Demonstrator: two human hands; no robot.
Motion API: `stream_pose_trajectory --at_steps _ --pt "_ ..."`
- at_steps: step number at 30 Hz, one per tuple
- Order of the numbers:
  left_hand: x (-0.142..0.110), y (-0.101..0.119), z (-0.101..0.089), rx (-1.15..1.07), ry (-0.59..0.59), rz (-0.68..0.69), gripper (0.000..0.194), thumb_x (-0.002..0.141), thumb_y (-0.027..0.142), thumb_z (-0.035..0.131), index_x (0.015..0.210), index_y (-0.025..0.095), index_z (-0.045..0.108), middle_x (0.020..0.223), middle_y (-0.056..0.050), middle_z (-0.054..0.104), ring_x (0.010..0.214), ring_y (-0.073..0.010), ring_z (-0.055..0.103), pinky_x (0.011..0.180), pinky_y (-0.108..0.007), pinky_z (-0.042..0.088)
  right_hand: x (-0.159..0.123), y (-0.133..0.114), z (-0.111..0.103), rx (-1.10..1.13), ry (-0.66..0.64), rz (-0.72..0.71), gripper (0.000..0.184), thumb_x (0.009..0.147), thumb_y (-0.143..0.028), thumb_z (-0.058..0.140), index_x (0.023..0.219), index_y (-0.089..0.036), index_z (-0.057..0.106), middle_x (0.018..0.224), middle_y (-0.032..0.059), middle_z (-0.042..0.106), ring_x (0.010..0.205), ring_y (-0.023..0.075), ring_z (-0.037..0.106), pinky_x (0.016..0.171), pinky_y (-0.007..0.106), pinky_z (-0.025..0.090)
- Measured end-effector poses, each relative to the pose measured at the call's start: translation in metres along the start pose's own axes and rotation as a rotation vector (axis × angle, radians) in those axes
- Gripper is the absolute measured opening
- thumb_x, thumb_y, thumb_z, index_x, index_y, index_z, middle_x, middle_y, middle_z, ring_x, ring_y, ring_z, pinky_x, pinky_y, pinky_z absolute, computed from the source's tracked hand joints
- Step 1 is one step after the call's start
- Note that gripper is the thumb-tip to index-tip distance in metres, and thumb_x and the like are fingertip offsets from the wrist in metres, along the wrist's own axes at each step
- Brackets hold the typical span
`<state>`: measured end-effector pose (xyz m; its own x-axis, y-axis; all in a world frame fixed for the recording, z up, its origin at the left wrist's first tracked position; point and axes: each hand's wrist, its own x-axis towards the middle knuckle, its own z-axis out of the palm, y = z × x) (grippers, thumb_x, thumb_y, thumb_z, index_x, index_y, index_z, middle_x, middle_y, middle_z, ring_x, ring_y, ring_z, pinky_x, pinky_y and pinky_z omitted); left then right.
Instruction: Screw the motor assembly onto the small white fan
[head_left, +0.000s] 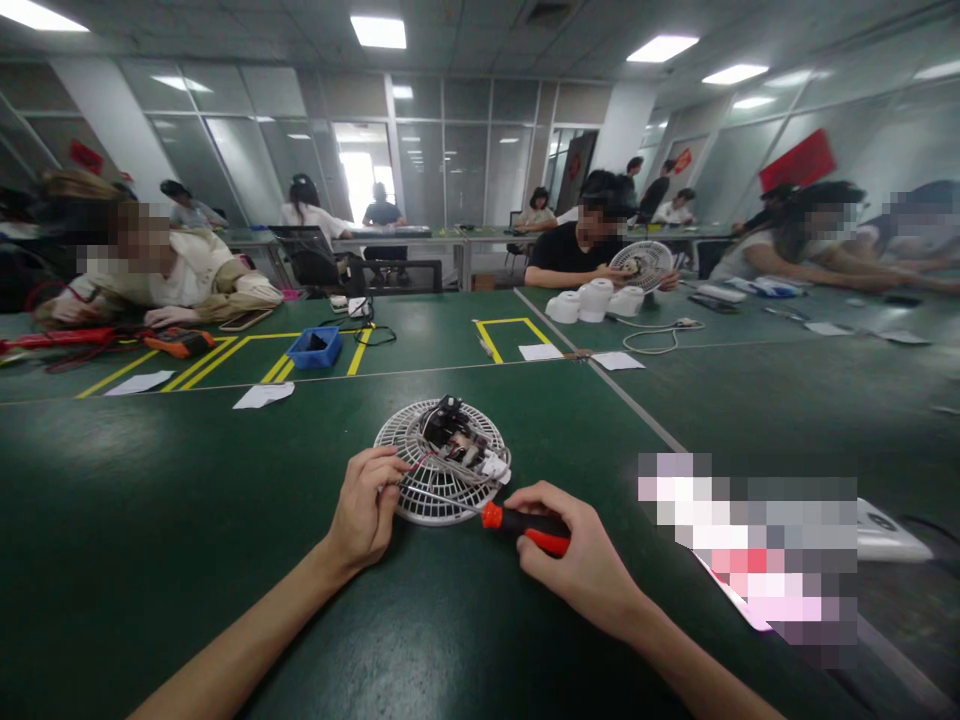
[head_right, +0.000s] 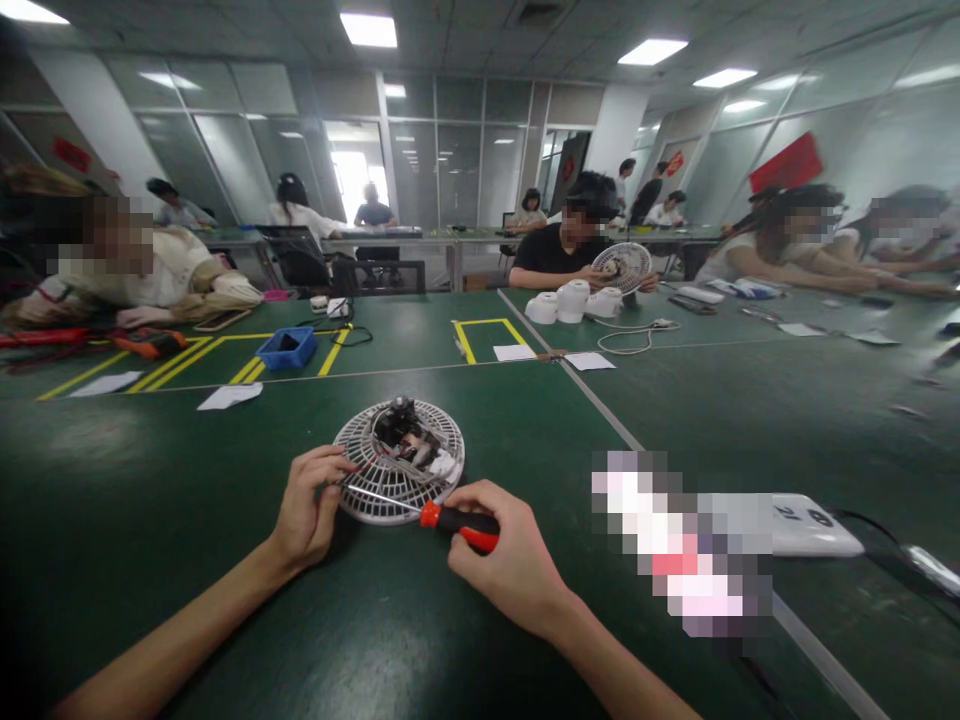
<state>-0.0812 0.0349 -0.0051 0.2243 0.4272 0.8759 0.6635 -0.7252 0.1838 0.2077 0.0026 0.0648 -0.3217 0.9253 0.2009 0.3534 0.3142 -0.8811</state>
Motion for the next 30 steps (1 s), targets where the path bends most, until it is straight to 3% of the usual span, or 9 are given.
stream_pose_trajectory --at_steps 7,18,26,30 --pt "-0.0017 -0.0007 0.0007 -0.008 -0.008 -0.001 0.021 0.094 0.009 0.047 0.11 0.022 0.051 0.104 -0.007 0.071 0.113 -0.0251 0.062 0.094 -0.046 0.053 0.0007 0.0037 -0.0012 -0.036 0.005 -0.037 0.036 0.066 -0.005 0.061 0.098 -0.02 0.072 0.091 0.0014 0.068 0.081 0.019 0.065 0.075 0.031 0.049" --pt "-0.001 0.0 0.0009 -0.008 -0.004 0.002 0.02 0.094 0.007 0.047 0.108 0.021 0.05 0.102 -0.007 0.07 0.112 -0.024 0.061 0.094 -0.044 0.054 0.0008 0.0038 -0.0026 -0.077 -0.008 -0.06 0.035 0.069 -0.005 0.063 0.098 -0.022 0.072 0.103 0.004 0.069 0.098 0.0228 0.065 0.088 0.036 0.048" --pt "-0.0018 -0.0014 0.0012 -0.047 0.016 0.009 0.016 0.097 0.011 0.042 0.105 0.022 0.05 0.097 -0.006 0.069 0.109 -0.0243 0.062 0.094 -0.046 0.052 0.0026 0.0 -0.0033 0.016 -0.03 0.037 0.031 0.069 -0.012 0.067 0.099 -0.02 0.072 0.085 0.0001 0.067 0.078 0.0191 0.063 0.073 0.031 0.048" --pt "-0.0015 -0.0016 0.0018 -0.048 0.021 0.014 0.015 0.098 0.012 0.041 0.105 0.022 0.05 0.095 -0.006 0.068 0.108 -0.0244 0.061 0.093 -0.045 0.052 0.0006 -0.0006 -0.0038 0.063 -0.048 0.045 0.028 0.073 -0.015 0.067 0.1 -0.02 0.07 0.088 0.0004 0.067 0.081 0.0188 0.064 0.075 0.03 0.049"
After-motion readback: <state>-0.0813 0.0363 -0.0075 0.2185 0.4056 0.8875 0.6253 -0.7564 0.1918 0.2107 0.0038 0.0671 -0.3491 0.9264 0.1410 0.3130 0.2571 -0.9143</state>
